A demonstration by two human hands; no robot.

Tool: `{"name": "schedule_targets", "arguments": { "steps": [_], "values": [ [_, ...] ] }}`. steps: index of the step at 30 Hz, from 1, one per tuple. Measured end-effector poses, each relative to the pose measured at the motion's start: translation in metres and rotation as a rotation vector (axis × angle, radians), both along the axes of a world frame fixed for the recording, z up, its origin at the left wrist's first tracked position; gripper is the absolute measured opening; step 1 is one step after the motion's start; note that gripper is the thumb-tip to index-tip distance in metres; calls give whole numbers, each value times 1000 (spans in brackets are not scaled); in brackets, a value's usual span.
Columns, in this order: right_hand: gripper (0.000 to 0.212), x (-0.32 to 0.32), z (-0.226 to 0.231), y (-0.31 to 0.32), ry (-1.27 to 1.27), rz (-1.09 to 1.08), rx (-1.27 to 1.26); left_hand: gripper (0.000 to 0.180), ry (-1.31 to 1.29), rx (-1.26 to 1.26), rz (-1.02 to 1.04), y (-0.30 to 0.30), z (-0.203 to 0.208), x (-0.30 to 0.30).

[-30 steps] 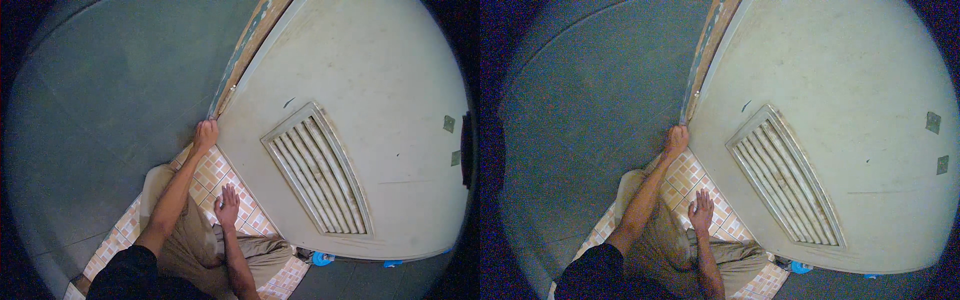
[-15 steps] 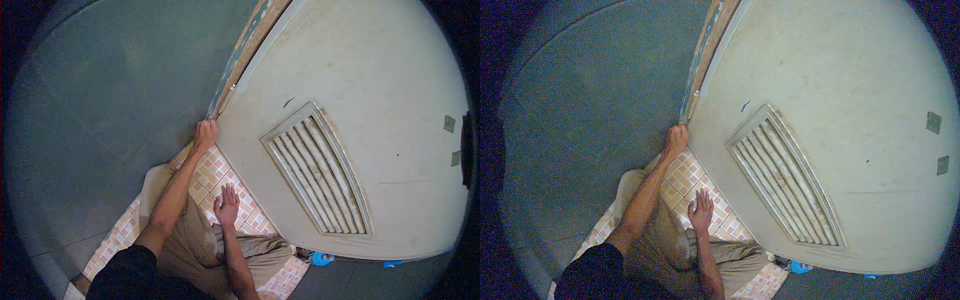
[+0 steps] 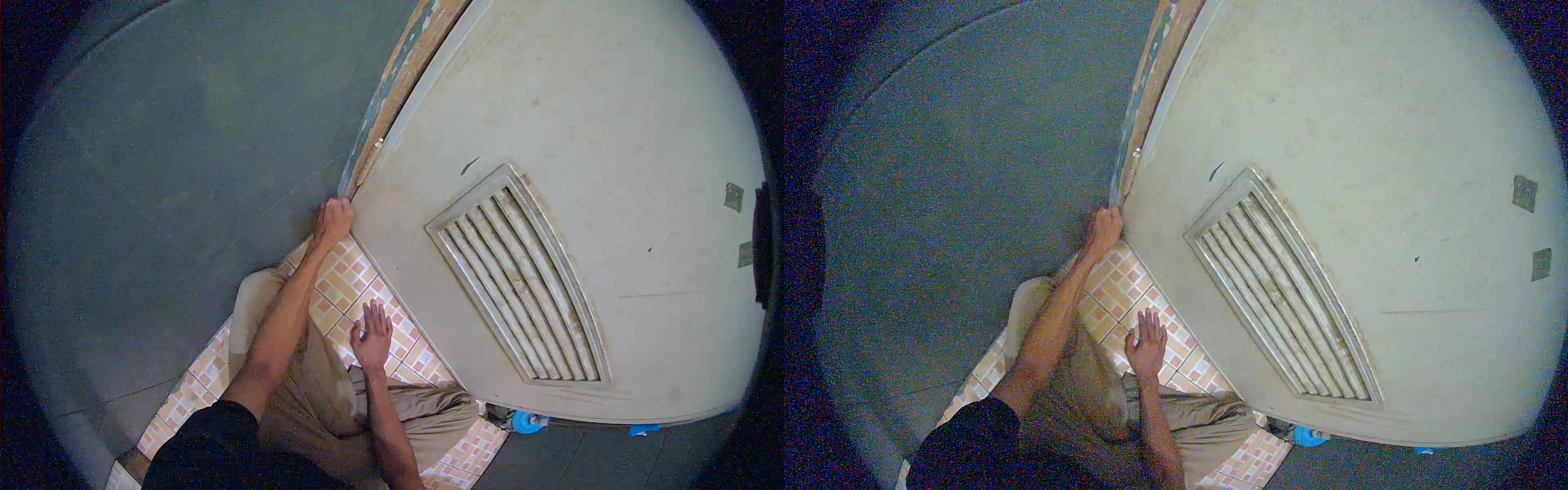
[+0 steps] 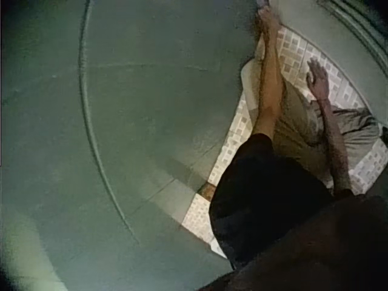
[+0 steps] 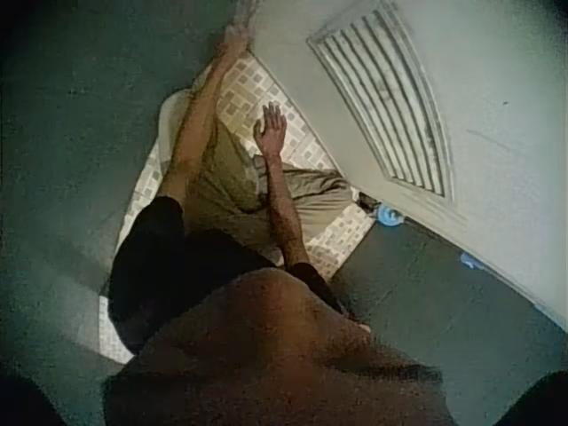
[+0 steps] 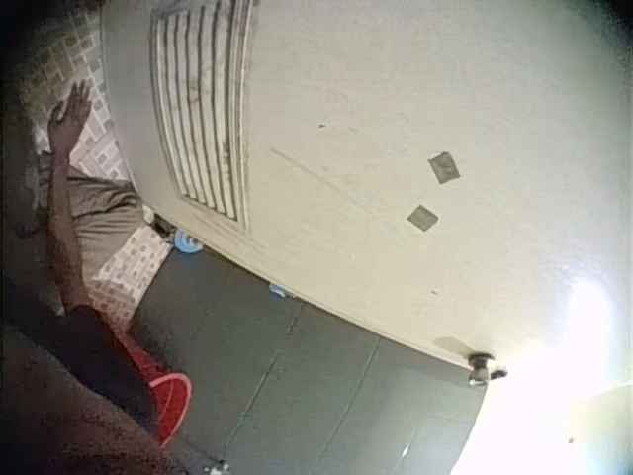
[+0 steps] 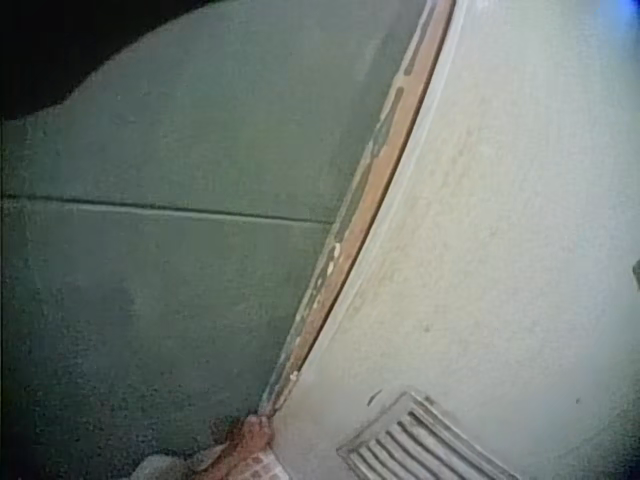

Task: The person applies a substance into a gap along the vertical edge of a wooden door frame and presses the frame back against the wall using their fingers.

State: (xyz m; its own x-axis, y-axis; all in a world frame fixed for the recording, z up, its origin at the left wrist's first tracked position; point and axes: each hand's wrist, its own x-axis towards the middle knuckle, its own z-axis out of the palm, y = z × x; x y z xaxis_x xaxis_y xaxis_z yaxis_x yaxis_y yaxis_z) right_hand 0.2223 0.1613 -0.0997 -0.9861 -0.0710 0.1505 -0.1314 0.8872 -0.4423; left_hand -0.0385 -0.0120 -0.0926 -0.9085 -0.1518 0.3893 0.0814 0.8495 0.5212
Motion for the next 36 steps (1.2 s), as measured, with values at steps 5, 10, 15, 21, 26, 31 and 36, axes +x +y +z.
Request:
{"name": "schedule_targets", "arguments": {
  "steps": [5,10,15,21,26,31,36],
  "values": [
    [51,1,-2,12,-7,-17,18,19,36,-58,-39,14,17,6],
    [50,3,-2,20,21,-40,16,27,94,-74,-111,28,36,19],
    [50,-1,0,-5,10,14,-35,9,163,-87,-4,-12,-38,-12],
    [50,2,-1,21,-18,-38,17,11,511,-308,1,26,38,16],
    [50,0,2,4,-10,-5,-14,8,420,-325,-32,-1,6,7],
    [50,1,-3,14,-15,-23,14,4,267,-180,-47,18,22,13],
    [51,2,-1,10,-9,-11,-14,13,340,-140,-33,14,28,13]
  ]
}}
